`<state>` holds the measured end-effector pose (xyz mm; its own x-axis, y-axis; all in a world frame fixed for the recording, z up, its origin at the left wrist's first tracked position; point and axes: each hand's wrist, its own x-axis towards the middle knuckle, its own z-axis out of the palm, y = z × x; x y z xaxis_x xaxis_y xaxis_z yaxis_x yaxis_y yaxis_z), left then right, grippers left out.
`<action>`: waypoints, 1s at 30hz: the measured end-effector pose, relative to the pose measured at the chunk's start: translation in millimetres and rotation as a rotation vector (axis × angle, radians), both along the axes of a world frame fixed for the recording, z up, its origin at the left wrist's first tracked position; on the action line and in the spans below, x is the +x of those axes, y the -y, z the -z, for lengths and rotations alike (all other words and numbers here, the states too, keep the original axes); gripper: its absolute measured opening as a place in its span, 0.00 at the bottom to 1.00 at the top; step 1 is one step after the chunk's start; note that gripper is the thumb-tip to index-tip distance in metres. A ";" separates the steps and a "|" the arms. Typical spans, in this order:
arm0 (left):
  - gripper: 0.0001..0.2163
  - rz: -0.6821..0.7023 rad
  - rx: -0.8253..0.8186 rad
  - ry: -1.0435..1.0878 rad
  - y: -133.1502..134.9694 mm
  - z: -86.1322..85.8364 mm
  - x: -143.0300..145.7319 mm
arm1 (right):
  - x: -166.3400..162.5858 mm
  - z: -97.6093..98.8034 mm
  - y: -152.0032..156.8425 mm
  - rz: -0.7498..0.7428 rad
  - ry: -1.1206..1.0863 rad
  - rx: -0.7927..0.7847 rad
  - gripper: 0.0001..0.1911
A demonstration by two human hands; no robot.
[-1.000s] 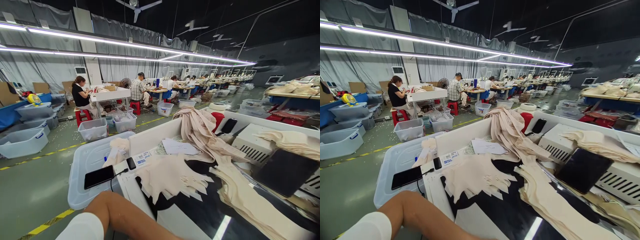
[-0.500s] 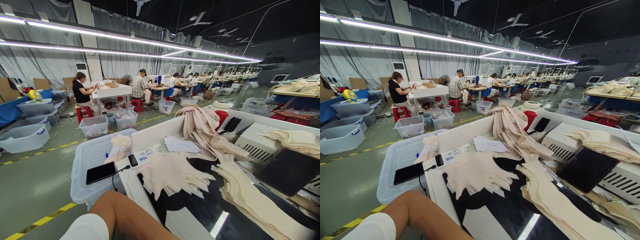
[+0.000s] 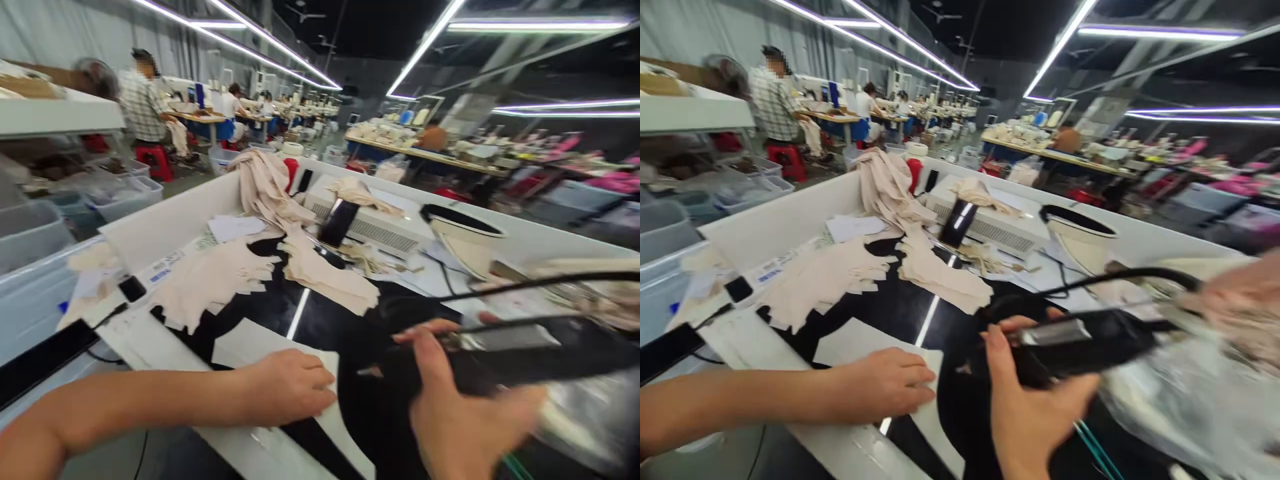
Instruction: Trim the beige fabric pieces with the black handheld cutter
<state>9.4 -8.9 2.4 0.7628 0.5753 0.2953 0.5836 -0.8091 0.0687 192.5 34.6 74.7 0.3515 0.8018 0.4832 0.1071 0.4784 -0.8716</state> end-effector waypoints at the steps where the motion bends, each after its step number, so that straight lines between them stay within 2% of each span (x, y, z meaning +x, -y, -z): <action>1: 0.04 0.003 0.000 0.029 2.1 1.5 -1.7 | -1.2 -0.4 -1.4 0.012 -0.032 0.010 0.33; 7: 0.07 -0.005 -0.019 0.033 13.0 3.9 -4.1 | -17.1 8.6 -11.6 -0.165 -0.154 0.106 0.26; 15: 0.10 -0.017 0.047 0.143 3.6 3.6 0.7 | -19.6 19.7 -26.8 -0.230 -0.181 0.132 0.25; 30: 0.07 -0.037 -0.003 0.087 -0.9 5.8 2.6 | -19.7 21.0 -24.0 -0.330 -0.224 0.105 0.25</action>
<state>12.0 -8.0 -3.4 0.7124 0.6040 0.3572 0.6052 -0.7865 0.1230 172.8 58.7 53.8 0.1900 0.8393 0.5095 -0.2537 0.5433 -0.8003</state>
